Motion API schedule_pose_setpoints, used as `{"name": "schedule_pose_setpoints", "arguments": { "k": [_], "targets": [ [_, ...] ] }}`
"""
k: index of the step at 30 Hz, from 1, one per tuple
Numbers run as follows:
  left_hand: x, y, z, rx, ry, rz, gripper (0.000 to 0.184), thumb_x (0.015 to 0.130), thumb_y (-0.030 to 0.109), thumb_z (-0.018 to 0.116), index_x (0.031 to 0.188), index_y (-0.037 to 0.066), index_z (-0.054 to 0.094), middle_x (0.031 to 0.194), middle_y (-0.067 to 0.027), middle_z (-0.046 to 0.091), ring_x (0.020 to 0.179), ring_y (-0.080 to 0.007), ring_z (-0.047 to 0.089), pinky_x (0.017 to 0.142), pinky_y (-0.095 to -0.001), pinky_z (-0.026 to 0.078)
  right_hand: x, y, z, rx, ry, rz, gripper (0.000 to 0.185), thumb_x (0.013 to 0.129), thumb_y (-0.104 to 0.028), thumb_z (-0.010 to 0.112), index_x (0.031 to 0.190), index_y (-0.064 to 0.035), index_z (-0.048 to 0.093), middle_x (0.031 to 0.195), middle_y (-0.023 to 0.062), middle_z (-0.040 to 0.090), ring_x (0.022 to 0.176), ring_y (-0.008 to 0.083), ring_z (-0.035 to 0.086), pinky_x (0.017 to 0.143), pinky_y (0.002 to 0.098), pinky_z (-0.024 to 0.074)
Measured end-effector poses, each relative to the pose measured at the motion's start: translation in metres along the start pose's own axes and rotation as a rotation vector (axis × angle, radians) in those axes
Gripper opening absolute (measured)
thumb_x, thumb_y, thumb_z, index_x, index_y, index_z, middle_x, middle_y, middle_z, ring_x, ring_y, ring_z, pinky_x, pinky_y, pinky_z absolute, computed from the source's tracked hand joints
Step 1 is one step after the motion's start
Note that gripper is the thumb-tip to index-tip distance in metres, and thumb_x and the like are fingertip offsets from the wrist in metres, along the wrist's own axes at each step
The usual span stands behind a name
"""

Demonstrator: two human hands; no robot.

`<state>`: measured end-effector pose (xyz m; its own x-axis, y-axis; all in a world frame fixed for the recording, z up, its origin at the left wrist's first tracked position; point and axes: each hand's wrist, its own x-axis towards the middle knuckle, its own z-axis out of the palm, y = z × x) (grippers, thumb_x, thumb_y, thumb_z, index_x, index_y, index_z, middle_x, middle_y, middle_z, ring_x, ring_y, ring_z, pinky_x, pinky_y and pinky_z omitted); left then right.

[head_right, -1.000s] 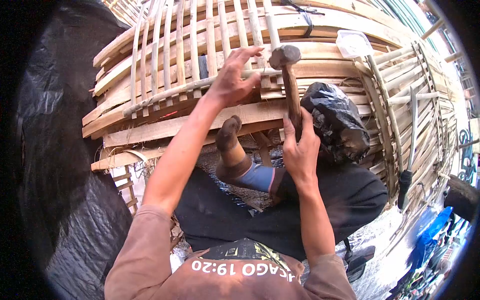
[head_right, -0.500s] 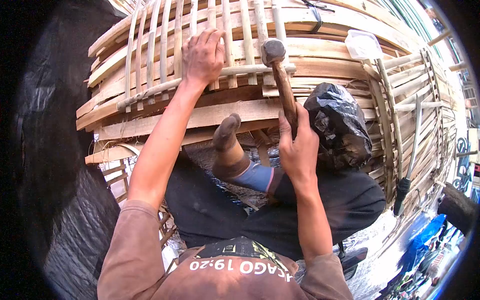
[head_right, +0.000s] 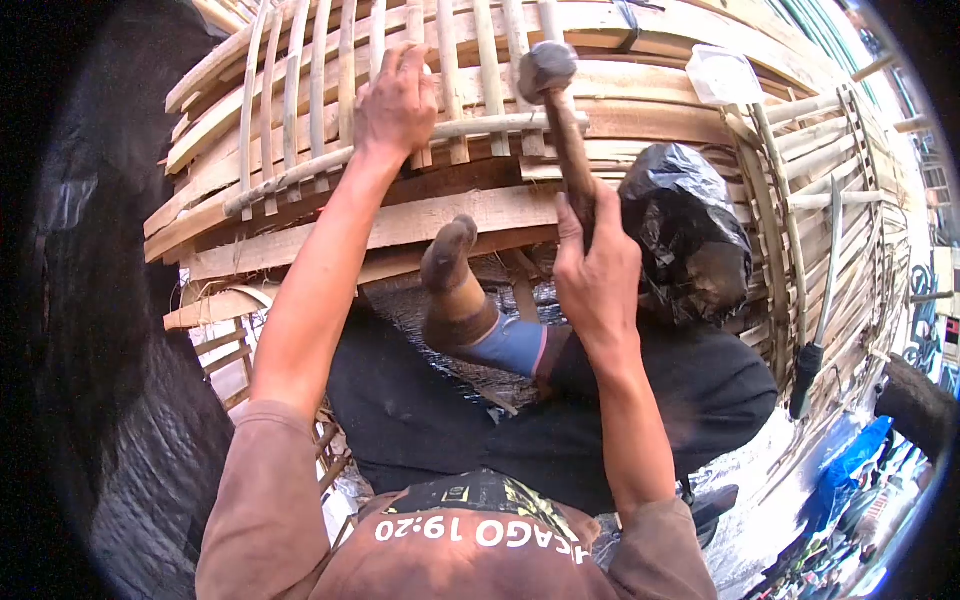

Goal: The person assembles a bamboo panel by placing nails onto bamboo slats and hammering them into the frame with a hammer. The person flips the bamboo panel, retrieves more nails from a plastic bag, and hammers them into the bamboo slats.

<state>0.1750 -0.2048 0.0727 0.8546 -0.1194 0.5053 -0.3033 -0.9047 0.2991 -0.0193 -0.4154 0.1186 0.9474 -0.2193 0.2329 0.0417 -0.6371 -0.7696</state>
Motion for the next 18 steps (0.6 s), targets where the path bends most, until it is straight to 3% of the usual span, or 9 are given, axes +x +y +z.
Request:
{"name": "schedule_pose_setpoints", "arguments": {
  "k": [3, 4, 6, 10, 12, 14, 15, 16, 18],
  "targets": [
    [-0.008, 0.003, -0.003, -0.004, -0.011, -0.017, 0.041, 0.094, 0.021, 0.049, 0.133, 0.010, 0.055, 0.142, -0.0134, 0.050, 0.111, -0.0344, 0.066, 0.099, -0.0615, 0.042, -0.003, -0.025, -0.014, 0.050, 0.057, 0.055, 0.028, 0.102, -0.021, 0.057, 0.122, -0.0032, 0.052, 0.081, 0.0187, 0.064, 0.070, 0.0205, 0.062, 0.065, 0.0330, 0.0492],
    [-0.011, 0.002, -0.003, -0.005, -0.011, -0.024, 0.041, 0.094, 0.021, 0.049, 0.133, 0.010, 0.055, 0.142, -0.0134, 0.050, 0.111, -0.0344, 0.066, 0.099, -0.0615, 0.042, -0.004, -0.026, -0.017, 0.050, 0.076, 0.004, 0.029, 0.101, -0.021, 0.058, 0.123, -0.0024, 0.052, 0.083, 0.0194, 0.064, 0.071, 0.0191, 0.062, 0.066, 0.0321, 0.0494],
    [-0.008, 0.003, -0.004, -0.039, -0.053, -0.030, 0.041, 0.094, 0.021, 0.049, 0.133, 0.010, 0.055, 0.143, -0.0140, 0.050, 0.111, -0.0341, 0.066, 0.100, -0.0606, 0.042, -0.008, -0.024, -0.015, 0.063, 0.094, -0.015, 0.029, 0.101, -0.020, 0.058, 0.123, -0.0012, 0.052, 0.087, 0.0212, 0.065, 0.074, 0.0243, 0.066, 0.067, 0.0342, 0.0505],
    [-0.008, 0.001, -0.002, 0.001, -0.053, -0.020, 0.040, 0.094, 0.021, 0.049, 0.132, 0.010, 0.056, 0.143, -0.0142, 0.050, 0.111, -0.0330, 0.066, 0.099, -0.0595, 0.043, -0.007, -0.001, 0.001, -0.084, -0.025, -0.033, 0.027, 0.099, -0.018, 0.059, 0.119, -0.0012, 0.052, 0.084, 0.0295, 0.063, 0.077, 0.0439, 0.067, 0.066, 0.0416, 0.0504],
    [-0.007, 0.003, -0.003, -0.003, -0.062, -0.027, 0.039, 0.094, 0.020, 0.049, 0.131, 0.010, 0.057, 0.142, -0.0141, 0.051, 0.111, -0.0312, 0.066, 0.099, -0.0585, 0.045, -0.005, -0.011, -0.008, -0.009, -0.037, 0.057, 0.028, 0.099, -0.019, 0.060, 0.120, -0.0016, 0.052, 0.087, 0.0289, 0.065, 0.078, 0.0395, 0.070, 0.068, 0.0410, 0.0511],
    [-0.009, 0.003, -0.005, -0.003, -0.038, -0.012, 0.040, 0.094, 0.019, 0.047, 0.132, 0.011, 0.058, 0.142, -0.0130, 0.051, 0.110, -0.0323, 0.066, 0.099, -0.0563, 0.046, 0.001, -0.031, -0.024, 0.000, 0.081, -0.073, 0.028, 0.099, -0.016, 0.061, 0.122, -0.0026, 0.053, 0.088, 0.0203, 0.068, 0.076, 0.0187, 0.064, 0.071, 0.0358, 0.0517],
    [-0.010, 0.004, -0.005, -0.001, -0.002, 0.008, 0.041, 0.093, 0.018, 0.045, 0.132, 0.011, 0.058, 0.141, -0.0119, 0.051, 0.108, -0.0334, 0.066, 0.100, -0.0540, 0.047, 0.004, -0.040, -0.036, 0.026, 0.127, -0.059, 0.026, 0.099, -0.015, 0.060, 0.122, -0.0038, 0.054, 0.084, 0.0123, 0.067, 0.070, 0.0114, 0.057, 0.063, 0.0287, 0.0477],
    [-0.011, 0.003, -0.004, -0.002, -0.003, 0.000, 0.041, 0.093, 0.018, 0.045, 0.132, 0.011, 0.058, 0.141, -0.0119, 0.051, 0.108, -0.0334, 0.066, 0.100, -0.0540, 0.047, 0.007, -0.045, -0.042, 0.215, 0.198, -0.046, 0.027, 0.100, -0.015, 0.060, 0.123, -0.0036, 0.052, 0.076, 0.0048, 0.060, 0.064, 0.0074, 0.051, 0.057, 0.0229, 0.0404],
    [-0.009, 0.001, -0.004, -0.008, -0.013, 0.000, 0.040, 0.093, 0.018, 0.045, 0.130, 0.012, 0.060, 0.142, -0.0123, 0.051, 0.110, -0.0333, 0.065, 0.100, -0.0551, 0.046, 0.013, -0.055, -0.047, 0.632, 0.240, -0.225, 0.027, 0.101, -0.017, 0.058, 0.122, -0.0033, 0.049, 0.072, 0.0013, 0.052, 0.058, 0.0058, 0.045, 0.053, 0.0196, 0.0341]
  ]
}}
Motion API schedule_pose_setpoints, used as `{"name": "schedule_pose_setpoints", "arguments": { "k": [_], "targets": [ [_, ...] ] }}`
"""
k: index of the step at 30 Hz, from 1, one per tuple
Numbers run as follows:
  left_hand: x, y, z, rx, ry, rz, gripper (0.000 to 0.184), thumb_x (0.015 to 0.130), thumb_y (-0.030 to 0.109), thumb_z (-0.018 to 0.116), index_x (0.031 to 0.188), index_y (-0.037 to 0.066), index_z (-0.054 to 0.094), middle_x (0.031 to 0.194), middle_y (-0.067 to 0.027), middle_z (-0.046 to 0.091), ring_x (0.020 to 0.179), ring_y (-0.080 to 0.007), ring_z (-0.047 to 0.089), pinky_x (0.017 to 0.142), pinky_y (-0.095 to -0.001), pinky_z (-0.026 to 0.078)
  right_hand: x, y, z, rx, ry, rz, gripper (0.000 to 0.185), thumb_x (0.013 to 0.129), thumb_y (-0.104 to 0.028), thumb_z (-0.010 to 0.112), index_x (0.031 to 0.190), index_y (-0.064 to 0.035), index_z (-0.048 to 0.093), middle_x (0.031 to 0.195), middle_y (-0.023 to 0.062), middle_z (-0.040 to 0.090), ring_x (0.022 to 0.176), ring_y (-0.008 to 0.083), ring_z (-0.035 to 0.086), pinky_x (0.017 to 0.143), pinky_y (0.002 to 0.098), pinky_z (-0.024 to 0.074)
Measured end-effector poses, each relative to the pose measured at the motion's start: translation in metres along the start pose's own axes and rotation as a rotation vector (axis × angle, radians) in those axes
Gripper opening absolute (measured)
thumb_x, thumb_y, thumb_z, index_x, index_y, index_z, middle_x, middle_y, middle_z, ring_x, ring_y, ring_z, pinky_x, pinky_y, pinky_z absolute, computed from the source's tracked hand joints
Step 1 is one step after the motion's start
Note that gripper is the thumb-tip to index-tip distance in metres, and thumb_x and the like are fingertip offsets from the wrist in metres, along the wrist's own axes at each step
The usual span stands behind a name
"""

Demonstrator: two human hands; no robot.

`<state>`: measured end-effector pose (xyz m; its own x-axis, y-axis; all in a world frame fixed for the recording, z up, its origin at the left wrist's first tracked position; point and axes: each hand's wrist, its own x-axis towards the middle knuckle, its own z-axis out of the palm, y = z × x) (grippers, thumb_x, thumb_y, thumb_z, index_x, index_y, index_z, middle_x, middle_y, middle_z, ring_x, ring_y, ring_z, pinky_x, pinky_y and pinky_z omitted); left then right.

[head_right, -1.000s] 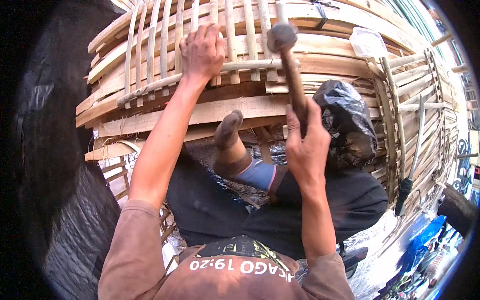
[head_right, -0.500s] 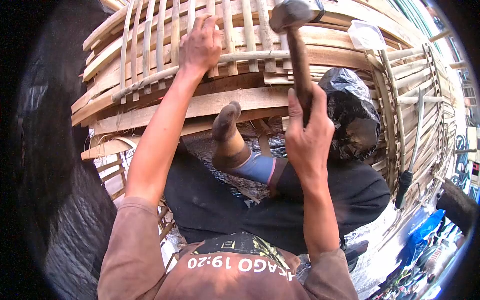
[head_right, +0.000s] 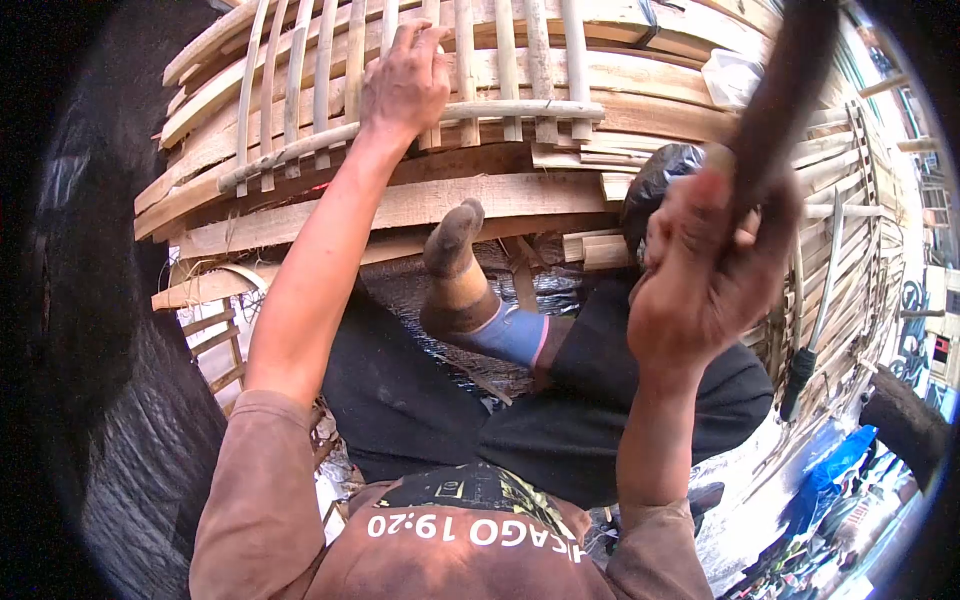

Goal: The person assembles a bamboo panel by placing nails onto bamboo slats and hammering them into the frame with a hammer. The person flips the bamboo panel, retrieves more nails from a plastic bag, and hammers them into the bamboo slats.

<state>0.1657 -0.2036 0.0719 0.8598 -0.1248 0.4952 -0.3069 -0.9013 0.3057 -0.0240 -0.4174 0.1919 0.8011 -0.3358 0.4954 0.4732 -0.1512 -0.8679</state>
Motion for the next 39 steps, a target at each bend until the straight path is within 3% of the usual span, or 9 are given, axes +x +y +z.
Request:
{"name": "schedule_pose_setpoints", "arguments": {
  "k": [5, 6, 8, 13, 20, 27, 31, 34, 39],
  "targets": [
    [-0.001, 0.001, 0.001, 0.012, 0.008, -0.022, 0.039, 0.095, 0.021, 0.045, 0.129, 0.011, 0.060, 0.141, -0.0118, 0.052, 0.111, -0.0329, 0.065, 0.098, -0.0549, 0.046, -0.043, 0.082, -0.005, -0.730, -0.112, -0.176, 0.026, 0.102, -0.021, 0.055, 0.120, -0.0032, 0.048, 0.086, 0.0173, 0.064, 0.076, 0.0311, 0.066, 0.075, 0.0437, 0.0496],
    [-0.002, 0.002, -0.001, 0.018, 0.014, -0.024, 0.039, 0.095, 0.021, 0.045, 0.129, 0.011, 0.060, 0.141, -0.0118, 0.052, 0.111, -0.0329, 0.065, 0.098, -0.0549, 0.046, -0.047, 0.076, -0.004, -0.812, -0.280, 0.192, 0.027, 0.101, -0.022, 0.056, 0.119, -0.0026, 0.050, 0.093, 0.0252, 0.066, 0.086, 0.0386, 0.068, 0.077, 0.0422, 0.0498],
    [-0.001, 0.003, 0.001, -0.001, 0.031, -0.029, 0.038, 0.095, 0.022, 0.046, 0.128, 0.011, 0.060, 0.140, -0.0111, 0.053, 0.110, -0.0333, 0.065, 0.098, -0.0552, 0.046, -0.041, 0.067, 0.000, -0.674, -0.191, 0.298, 0.028, 0.100, -0.023, 0.058, 0.117, -0.0022, 0.052, 0.092, 0.0269, 0.067, 0.087, 0.0419, 0.068, 0.074, 0.0405, 0.0507],
    [-0.002, 0.002, 0.001, -0.027, 0.020, -0.030, 0.038, 0.096, 0.022, 0.045, 0.130, 0.012, 0.059, 0.141, -0.0106, 0.052, 0.110, -0.0328, 0.066, 0.099, -0.0551, 0.045, -0.025, 0.046, -0.006, -0.522, -0.070, 0.210, 0.029, 0.101, -0.023, 0.059, 0.119, -0.0021, 0.051, 0.077, 0.0122, 0.059, 0.070, 0.0113, 0.051, 0.064, 0.0289, 0.0458],
    [-0.001, -0.002, 0.006, 0.012, -0.027, -0.045, 0.039, 0.098, 0.024, 0.044, 0.133, 0.014, 0.056, 0.142, -0.0116, 0.051, 0.110, -0.0328, 0.065, 0.099, -0.0548, 0.045, -0.046, 0.077, -0.002, -0.707, -0.283, 0.129, 0.026, 0.101, -0.020, 0.057, 0.118, -0.0010, 0.052, 0.086, 0.0233, 0.066, 0.079, 0.0310, 0.069, 0.070, 0.0372, 0.0506],
    [-0.002, -0.003, 0.004, -0.006, 0.038, -0.010, 0.038, 0.096, 0.023, 0.046, 0.130, 0.013, 0.059, 0.134, -0.0134, 0.055, 0.108, -0.0346, 0.065, 0.098, -0.0558, 0.046, -0.010, 0.022, 0.006, -0.106, -0.010, 0.016, 0.026, 0.102, -0.014, 0.056, 0.124, -0.0054, 0.045, 0.076, 0.0007, 0.052, 0.060, 0.0030, 0.044, 0.050, 0.0190, 0.0353],
    [-0.002, -0.001, 0.002, -0.001, 0.034, -0.018, 0.037, 0.095, 0.023, 0.047, 0.129, 0.013, 0.059, 0.133, -0.0128, 0.056, 0.106, -0.0354, 0.066, 0.097, -0.0552, 0.046, -0.034, 0.076, 0.002, -0.300, 0.020, -0.280, 0.031, 0.100, -0.018, 0.061, 0.122, -0.0034, 0.045, 0.078, 0.0039, 0.056, 0.056, 0.0113, 0.049, 0.050, 0.0270, 0.0413],
    [-0.005, -0.001, 0.000, -0.014, -0.009, -0.032, 0.037, 0.095, 0.023, 0.047, 0.128, 0.013, 0.060, 0.134, -0.0118, 0.056, 0.104, -0.0349, 0.067, 0.096, -0.0538, 0.047, -0.048, 0.083, 0.000, -0.719, -0.268, 0.230, 0.026, 0.101, -0.020, 0.058, 0.118, -0.0026, 0.050, 0.080, 0.0085, 0.059, 0.063, 0.0198, 0.055, 0.062, 0.0350, 0.0480],
    [-0.001, -0.002, 0.006, -0.074, 0.119, 0.006, 0.033, 0.094, 0.028, 0.050, 0.119, 0.013, 0.066, 0.129, -0.0100, 0.060, 0.105, -0.0328, 0.066, 0.096, -0.0543, 0.045, -0.048, 0.071, -0.001, -0.538, -0.049, 0.252, 0.028, 0.101, -0.022, 0.060, 0.118, -0.0013, 0.053, 0.076, 0.0061, 0.057, 0.066, 0.0138, 0.049, 0.063, 0.0297, 0.0443]
  ]
}}
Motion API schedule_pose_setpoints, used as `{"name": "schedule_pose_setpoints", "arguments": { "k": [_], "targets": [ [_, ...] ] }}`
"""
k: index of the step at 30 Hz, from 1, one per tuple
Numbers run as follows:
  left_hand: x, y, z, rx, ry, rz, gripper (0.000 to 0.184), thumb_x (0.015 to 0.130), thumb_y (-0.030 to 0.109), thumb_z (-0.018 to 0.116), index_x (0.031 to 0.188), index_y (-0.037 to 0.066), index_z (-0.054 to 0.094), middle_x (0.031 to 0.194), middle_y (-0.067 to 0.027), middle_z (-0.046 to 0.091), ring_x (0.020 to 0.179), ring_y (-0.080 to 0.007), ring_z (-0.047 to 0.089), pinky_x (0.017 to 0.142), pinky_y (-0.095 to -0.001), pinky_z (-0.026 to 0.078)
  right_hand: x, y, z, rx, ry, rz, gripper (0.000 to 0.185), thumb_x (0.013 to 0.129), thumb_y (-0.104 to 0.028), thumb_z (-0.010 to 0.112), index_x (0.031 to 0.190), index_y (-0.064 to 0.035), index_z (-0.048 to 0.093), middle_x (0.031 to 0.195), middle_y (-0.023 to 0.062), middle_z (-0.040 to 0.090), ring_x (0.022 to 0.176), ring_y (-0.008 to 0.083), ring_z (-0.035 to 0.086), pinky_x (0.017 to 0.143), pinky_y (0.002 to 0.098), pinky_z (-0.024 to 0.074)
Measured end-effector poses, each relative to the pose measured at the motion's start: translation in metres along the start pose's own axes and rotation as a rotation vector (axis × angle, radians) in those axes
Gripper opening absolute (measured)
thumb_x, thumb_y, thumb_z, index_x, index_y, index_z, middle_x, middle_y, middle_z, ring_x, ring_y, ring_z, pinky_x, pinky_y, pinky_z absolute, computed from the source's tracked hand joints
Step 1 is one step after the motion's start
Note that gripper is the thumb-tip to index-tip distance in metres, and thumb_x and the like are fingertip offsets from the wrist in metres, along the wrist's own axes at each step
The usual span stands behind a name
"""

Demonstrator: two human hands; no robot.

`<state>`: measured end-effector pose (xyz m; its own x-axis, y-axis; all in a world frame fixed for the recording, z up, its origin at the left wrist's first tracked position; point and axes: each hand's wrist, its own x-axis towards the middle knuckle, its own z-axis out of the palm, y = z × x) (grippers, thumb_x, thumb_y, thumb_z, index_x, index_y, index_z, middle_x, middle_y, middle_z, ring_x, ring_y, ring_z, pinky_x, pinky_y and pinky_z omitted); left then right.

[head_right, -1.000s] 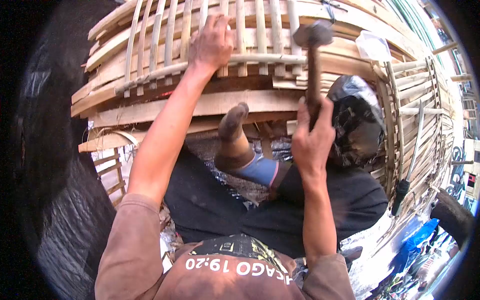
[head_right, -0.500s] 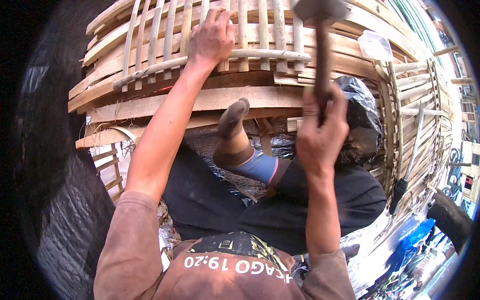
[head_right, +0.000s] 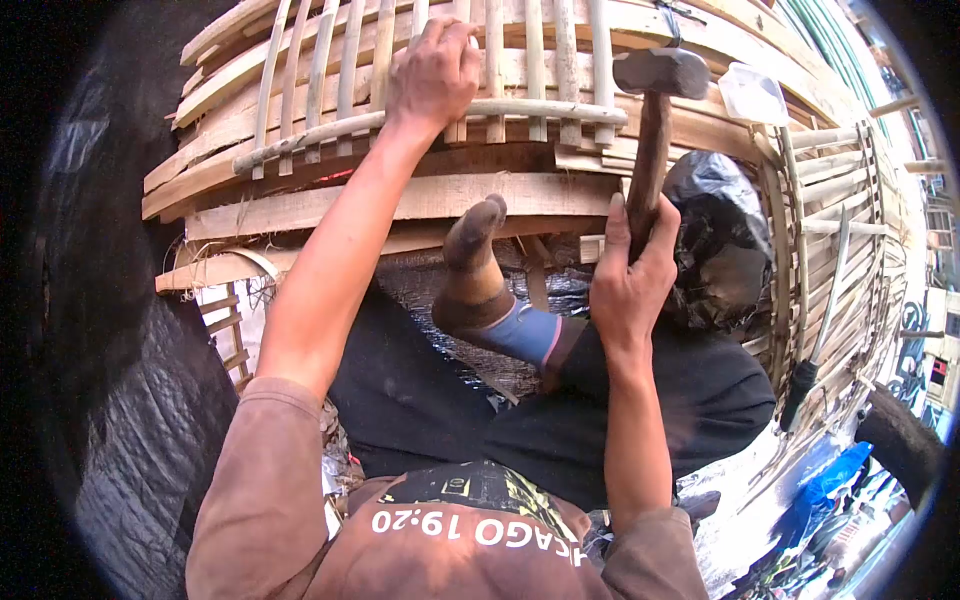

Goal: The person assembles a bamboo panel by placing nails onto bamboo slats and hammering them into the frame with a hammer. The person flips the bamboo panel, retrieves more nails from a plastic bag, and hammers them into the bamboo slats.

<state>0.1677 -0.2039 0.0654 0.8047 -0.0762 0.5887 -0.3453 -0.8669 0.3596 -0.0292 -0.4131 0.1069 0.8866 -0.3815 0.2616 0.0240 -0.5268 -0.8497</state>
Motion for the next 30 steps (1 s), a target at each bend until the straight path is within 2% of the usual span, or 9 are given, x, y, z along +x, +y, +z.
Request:
{"name": "schedule_pose_setpoints", "arguments": {
  "k": [4, 5, 7, 8, 11, 14, 17, 25, 30],
  "targets": [
    [-0.002, 0.002, -0.003, 0.047, 0.069, 0.072, 0.038, 0.094, 0.041, 0.051, 0.112, 0.013, 0.069, 0.125, -0.0082, 0.062, 0.115, -0.0278, 0.058, 0.102, -0.0597, 0.033, -0.006, -0.004, -0.012, 0.153, -0.053, 0.144, 0.028, 0.100, -0.020, 0.061, 0.118, -0.0004, 0.053, 0.078, 0.0042, 0.057, 0.072, 0.0108, 0.050, 0.066, 0.0267, 0.0437],
    [-0.001, 0.000, -0.001, 0.077, 0.117, 0.142, 0.038, 0.094, 0.045, 0.053, 0.108, 0.013, 0.070, 0.124, -0.0076, 0.063, 0.114, -0.0275, 0.058, 0.101, -0.0560, 0.035, -0.010, 0.012, -0.014, 0.082, -0.051, 0.064, 0.031, 0.099, -0.020, 0.063, 0.120, 0.0007, 0.054, 0.081, 0.0052, 0.059, 0.074, 0.0113, 0.053, 0.069, 0.0273, 0.0460],
    [-0.003, 0.002, -0.014, -0.040, 0.074, 0.309, 0.042, 0.093, 0.051, 0.058, 0.105, 0.013, 0.069, 0.121, -0.0088, 0.064, 0.113, -0.0268, 0.058, 0.098, -0.0513, 0.040, -0.027, 0.021, -0.017, 0.126, -0.104, 0.175, 0.037, 0.097, -0.021, 0.066, 0.122, 0.0024, 0.053, 0.087, 0.0079, 0.064, 0.080, 0.0123, 0.057, 0.074, 0.0284, 0.0486],
    [-0.003, -0.005, -0.007, -0.099, 0.022, 0.405, 0.049, 0.088, 0.058, 0.064, 0.105, 0.012, 0.070, 0.118, -0.0099, 0.066, 0.113, -0.0263, 0.058, 0.094, -0.0457, 0.043, -0.032, 0.021, -0.018, 0.085, -0.085, 0.057, 0.042, 0.095, -0.023, 0.069, 0.123, 0.0042, 0.053, 0.092, 0.0103, 0.067, 0.086, 0.0139, 0.060, 0.079, 0.0296, 0.0499],
    [-0.021, 0.000, -0.037, -0.010, -0.281, 0.533, 0.068, 0.076, 0.065, 0.073, 0.121, 0.016, 0.065, 0.130, -0.0059, 0.058, 0.123, -0.0262, 0.052, 0.100, -0.0483, 0.042, -0.031, 0.015, -0.020, 0.199, -0.071, 0.102, 0.041, 0.092, -0.018, 0.073, 0.120, 0.0038, 0.054, 0.092, 0.0090, 0.067, 0.086, 0.0117, 0.060, 0.079, 0.0267, 0.0491],
    [-0.030, 0.005, -0.060, 0.092, -0.401, 0.499, 0.066, 0.074, 0.034, 0.083, 0.131, 0.014, 0.056, 0.137, -0.0059, 0.052, 0.125, -0.0292, 0.051, 0.101, -0.0479, 0.045, -0.028, 0.019, -0.025, 0.212, -0.119, 0.201, 0.037, 0.090, -0.013, 0.072, 0.119, 0.0032, 0.055, 0.093, 0.0080, 0.066, 0.085, 0.0098, 0.059, 0.078, 0.0251, 0.0485],
    [-0.029, 0.000, -0.060, 0.062, -0.434, 0.532, 0.064, 0.073, 0.026, 0.083, 0.129, 0.013, 0.057, 0.134, -0.0055, 0.054, 0.127, -0.0265, 0.050, 0.102, -0.0449, 0.047, -0.029, 0.025, -0.028, 0.260, -0.111, 0.164, 0.036, 0.090, -0.010, 0.071, 0.120, 0.0030, 0.056, 0.094, 0.0075, 0.065, 0.085, 0.0099, 0.058, 0.078, 0.0259, 0.0484],
    [0.000, 0.020, -0.100, -0.022, -0.320, 0.662, 0.058, 0.074, 0.017, 0.080, 0.127, 0.011, 0.059, 0.116, -0.0086, 0.066, 0.108, -0.0275, 0.061, 0.093, -0.0390, 0.053, -0.029, 0.042, -0.031, 0.366, -0.035, 0.124, 0.037, 0.090, -0.009, 0.070, 0.122, 0.0030, 0.055, 0.094, 0.0069, 0.065, 0.084, 0.0123, 0.058, 0.078, 0.0279, 0.0488],
    [0.037, 0.022, -0.126, -0.188, -0.216, 0.604, 0.059, 0.071, 0.010, 0.084, 0.127, 0.014, 0.064, 0.100, -0.0077, 0.074, 0.087, -0.0206, 0.071, 0.079, -0.0318, 0.065, -0.028, 0.041, -0.035, 0.401, -0.001, 0.130, 0.035, 0.090, -0.008, 0.069, 0.120, 0.0029, 0.055, 0.092, 0.0064, 0.066, 0.081, 0.0116, 0.059, 0.076, 0.0275, 0.0495]
  ]
}}
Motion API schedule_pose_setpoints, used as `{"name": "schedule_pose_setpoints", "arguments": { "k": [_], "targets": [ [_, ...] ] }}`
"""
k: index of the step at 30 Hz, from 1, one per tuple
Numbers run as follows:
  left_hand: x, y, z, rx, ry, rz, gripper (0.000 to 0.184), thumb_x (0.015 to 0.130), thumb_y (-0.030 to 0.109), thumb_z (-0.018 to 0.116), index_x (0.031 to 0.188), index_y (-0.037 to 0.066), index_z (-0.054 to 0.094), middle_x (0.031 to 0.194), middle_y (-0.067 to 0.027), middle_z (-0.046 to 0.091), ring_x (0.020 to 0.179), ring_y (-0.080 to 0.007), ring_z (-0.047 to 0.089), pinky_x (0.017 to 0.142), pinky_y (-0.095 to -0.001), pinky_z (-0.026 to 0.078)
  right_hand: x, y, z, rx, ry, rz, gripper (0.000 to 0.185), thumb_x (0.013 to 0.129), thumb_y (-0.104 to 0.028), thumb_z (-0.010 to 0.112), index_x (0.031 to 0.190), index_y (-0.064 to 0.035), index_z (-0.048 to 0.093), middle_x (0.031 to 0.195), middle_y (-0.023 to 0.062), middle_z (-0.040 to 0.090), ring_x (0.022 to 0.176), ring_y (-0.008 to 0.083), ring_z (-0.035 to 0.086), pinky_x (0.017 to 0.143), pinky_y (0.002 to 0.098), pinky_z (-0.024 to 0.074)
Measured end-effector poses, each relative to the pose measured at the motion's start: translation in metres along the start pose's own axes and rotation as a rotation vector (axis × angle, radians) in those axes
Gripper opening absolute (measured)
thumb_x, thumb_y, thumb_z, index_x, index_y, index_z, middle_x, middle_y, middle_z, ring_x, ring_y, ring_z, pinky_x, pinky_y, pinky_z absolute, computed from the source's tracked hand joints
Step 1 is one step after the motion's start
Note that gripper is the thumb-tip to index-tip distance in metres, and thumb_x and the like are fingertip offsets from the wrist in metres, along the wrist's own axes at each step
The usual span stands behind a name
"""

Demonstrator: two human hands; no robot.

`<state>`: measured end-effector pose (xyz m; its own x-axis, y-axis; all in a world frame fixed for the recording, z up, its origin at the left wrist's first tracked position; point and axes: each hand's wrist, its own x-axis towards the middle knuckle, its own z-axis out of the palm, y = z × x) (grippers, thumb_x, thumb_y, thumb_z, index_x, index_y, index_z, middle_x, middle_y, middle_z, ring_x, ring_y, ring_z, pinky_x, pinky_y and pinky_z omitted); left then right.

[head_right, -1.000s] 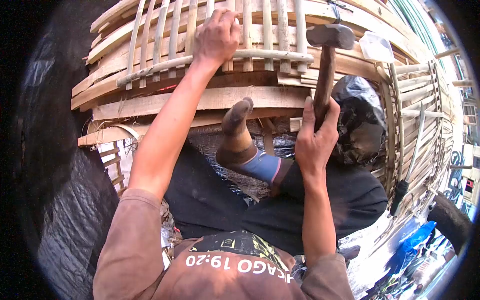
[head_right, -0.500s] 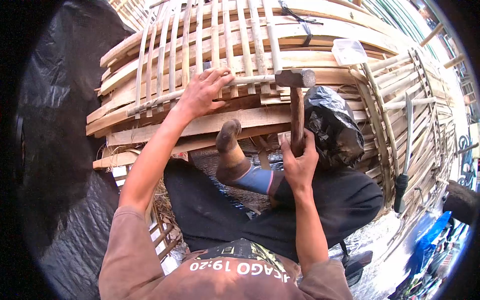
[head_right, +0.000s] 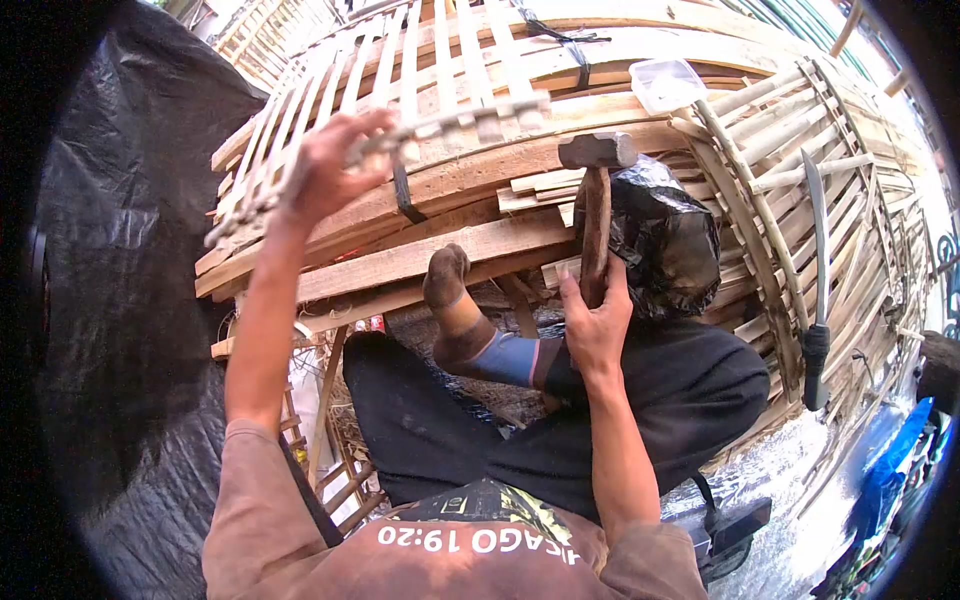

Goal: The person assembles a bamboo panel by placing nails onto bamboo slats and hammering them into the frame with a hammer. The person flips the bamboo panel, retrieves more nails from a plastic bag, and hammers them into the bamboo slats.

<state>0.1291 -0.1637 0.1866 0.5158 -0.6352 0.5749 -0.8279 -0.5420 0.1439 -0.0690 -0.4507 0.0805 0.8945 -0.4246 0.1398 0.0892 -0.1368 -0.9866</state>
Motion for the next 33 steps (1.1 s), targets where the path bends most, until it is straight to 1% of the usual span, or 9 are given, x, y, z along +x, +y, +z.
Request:
{"name": "schedule_pose_setpoints", "arguments": {
  "k": [1, 3, 5, 6, 9, 22, 27, 31, 33],
  "targets": [
    [0.011, -0.007, -0.017, 0.005, 0.030, 0.041, 0.058, 0.074, 0.009, 0.083, 0.128, 0.014, 0.064, 0.106, -0.0088, 0.074, 0.092, -0.0190, 0.071, 0.079, -0.0314, 0.065, 0.000, 0.002, -0.002, 0.018, 0.001, 0.051, 0.035, 0.090, -0.008, 0.069, 0.120, 0.0029, 0.055, 0.091, 0.0062, 0.066, 0.080, 0.0114, 0.060, 0.076, 0.0274, 0.0495],
    [0.038, -0.002, -0.062, -0.047, -0.012, -0.151, 0.054, 0.080, 0.010, 0.080, 0.130, 0.016, 0.062, 0.110, -0.0086, 0.074, 0.100, -0.0179, 0.070, 0.080, -0.0324, 0.062, 0.001, 0.004, -0.003, 0.046, -0.001, 0.090, 0.034, 0.090, -0.008, 0.069, 0.120, 0.0029, 0.055, 0.090, 0.0061, 0.066, 0.080, 0.0112, 0.060, 0.076, 0.0273, 0.0496],
    [0.062, -0.003, -0.097, 0.053, -0.062, -0.079, 0.050, 0.089, 0.022, 0.074, 0.136, 0.022, 0.056, 0.121, -0.0087, 0.070, 0.108, -0.0206, 0.069, 0.089, -0.0398, 0.061, 0.002, 0.005, -0.003, 0.045, 0.022, 0.143, 0.035, 0.090, -0.008, 0.069, 0.120, 0.0032, 0.055, 0.090, 0.0063, 0.066, 0.080, 0.0118, 0.061, 0.076, 0.0275, 0.0499],
    [0.070, -0.007, -0.107, -0.017, -0.069, -0.163, 0.048, 0.092, 0.025, 0.071, 0.137, 0.021, 0.056, 0.123, -0.0069, 0.069, 0.113, -0.0204, 0.066, 0.093, -0.0416, 0.056, 0.003, 0.002, -0.003, 0.029, 0.018, 0.126, 0.035, 0.091, -0.009, 0.068, 0.121, 0.0037, 0.054, 0.093, 0.0078, 0.067, 0.085, 0.0136, 0.062, 0.079, 0.0284, 0.0498],
    [0.086, -0.025, -0.130, -0.016, -0.124, -0.186, 0.046, 0.094, 0.024, 0.069, 0.137, 0.018, 0.055, 0.125, -0.0072, 0.069, 0.118, -0.0209, 0.064, 0.094, -0.0376, 0.054, 0.004, 0.010, -0.004, 0.037, 0.020, 0.134, 0.036, 0.091, -0.009, 0.068, 0.122, 0.0044, 0.054, 0.098, 0.0096, 0.067, 0.089, 0.0155, 0.062, 0.083, 0.0295, 0.0493],
    [0.086, -0.030, -0.133, 0.004, -0.065, -0.142, 0.046, 0.094, 0.022, 0.069, 0.137, 0.017, 0.055, 0.127, -0.0044, 0.067, 0.119, -0.0190, 0.063, 0.099, -0.0409, 0.052, 0.004, 0.009, -0.005, 0.089, 0.003, 0.148, 0.039, 0.092, -0.008, 0.066, 0.127, 0.0034, 0.053, 0.103, 0.0099, 0.065, 0.091, 0.0169, 0.061, 0.085, 0.0299, 0.0487],
    [0.058, -0.010, -0.103, -0.011, -0.229, -0.180, 0.043, 0.086, 0.014, 0.075, 0.126, 0.016, 0.063, 0.120, -0.0045, 0.069, 0.099, -0.0184, 0.068, 0.089, -0.0334, 0.057, 0.003, 0.016, -0.005, 0.098, 0.002, 0.156, 0.038, 0.092, -0.008, 0.066, 0.127, 0.0023, 0.054, 0.102, 0.0094, 0.065, 0.091, 0.0157, 0.060, 0.084, 0.0289, 0.0482],
    [-0.001, 0.006, -0.018, 0.143, -0.024, 0.267, 0.038, 0.083, 0.014, 0.076, 0.119, 0.011, 0.064, 0.108, -0.0070, 0.069, 0.099, -0.0218, 0.064, 0.081, -0.0314, 0.057, 0.003, 0.014, -0.005, 0.108, 0.010, 0.145, 0.036, 0.093, -0.009, 0.065, 0.126, 0.0024, 0.054, 0.102, 0.0088, 0.065, 0.092, 0.0145, 0.059, 0.084, 0.0285, 0.0478],
    [-0.040, 0.005, 0.019, 0.247, -0.078, 0.163, 0.039, 0.081, 0.016, 0.076, 0.118, 0.014, 0.065, 0.114, -0.0041, 0.065, 0.099, -0.0196, 0.060, 0.082, -0.0338, 0.054, 0.002, 0.013, -0.004, 0.131, 0.013, 0.150, 0.036, 0.094, -0.009, 0.065, 0.125, 0.0026, 0.054, 0.102, 0.0080, 0.064, 0.092, 0.0142, 0.059, 0.084, 0.0283, 0.0476]
  ]
}}
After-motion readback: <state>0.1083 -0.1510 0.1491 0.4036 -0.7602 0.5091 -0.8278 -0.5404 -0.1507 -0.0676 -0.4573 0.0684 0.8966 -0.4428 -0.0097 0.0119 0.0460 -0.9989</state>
